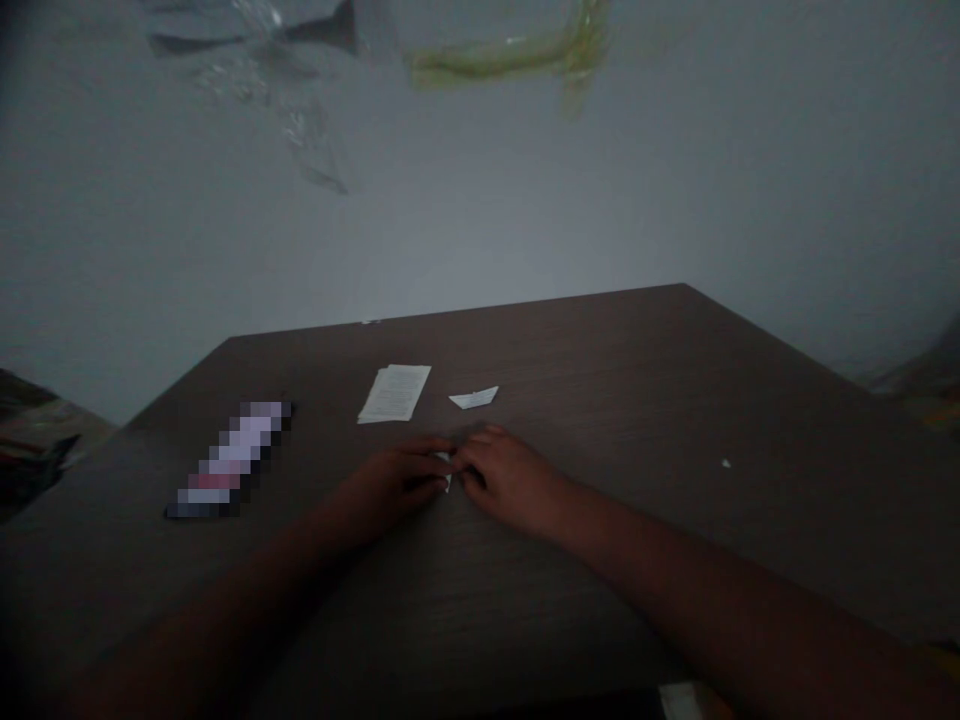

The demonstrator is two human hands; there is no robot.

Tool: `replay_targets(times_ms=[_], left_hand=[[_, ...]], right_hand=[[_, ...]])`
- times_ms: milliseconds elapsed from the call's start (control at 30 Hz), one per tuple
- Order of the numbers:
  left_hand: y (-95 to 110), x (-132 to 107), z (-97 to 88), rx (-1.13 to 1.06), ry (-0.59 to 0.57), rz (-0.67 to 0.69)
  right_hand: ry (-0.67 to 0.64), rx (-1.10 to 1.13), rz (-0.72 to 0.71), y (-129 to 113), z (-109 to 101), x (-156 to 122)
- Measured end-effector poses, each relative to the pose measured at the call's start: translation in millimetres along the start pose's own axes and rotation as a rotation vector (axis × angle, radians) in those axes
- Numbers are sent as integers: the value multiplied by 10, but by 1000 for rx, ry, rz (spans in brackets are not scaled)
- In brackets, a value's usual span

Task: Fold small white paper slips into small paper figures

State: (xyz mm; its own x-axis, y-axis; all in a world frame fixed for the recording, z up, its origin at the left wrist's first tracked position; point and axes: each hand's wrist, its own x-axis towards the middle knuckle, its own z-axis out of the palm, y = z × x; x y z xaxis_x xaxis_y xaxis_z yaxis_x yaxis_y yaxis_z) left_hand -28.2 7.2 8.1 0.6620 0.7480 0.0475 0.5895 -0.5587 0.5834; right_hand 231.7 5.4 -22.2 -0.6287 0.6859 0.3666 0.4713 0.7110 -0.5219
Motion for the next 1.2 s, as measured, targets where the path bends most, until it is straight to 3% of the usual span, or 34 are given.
replay_targets(times_ms=[300, 567, 867, 1100, 1200], left_hand=[[-71, -10, 92, -43, 90, -30], [-14, 8, 26, 2, 31, -34], [-13, 57, -8, -3, 4, 50], [34, 21, -60, 30, 42, 9], [31, -6, -108, 56, -8, 15]], right_hand=[[-75, -68, -13, -47, -39, 22], [-76, -149, -18, -83, 5, -3], [-134, -318, -86, -153, 25, -20], [-131, -216, -99, -162, -68, -24], [-121, -128, -107, -96, -107, -21]])
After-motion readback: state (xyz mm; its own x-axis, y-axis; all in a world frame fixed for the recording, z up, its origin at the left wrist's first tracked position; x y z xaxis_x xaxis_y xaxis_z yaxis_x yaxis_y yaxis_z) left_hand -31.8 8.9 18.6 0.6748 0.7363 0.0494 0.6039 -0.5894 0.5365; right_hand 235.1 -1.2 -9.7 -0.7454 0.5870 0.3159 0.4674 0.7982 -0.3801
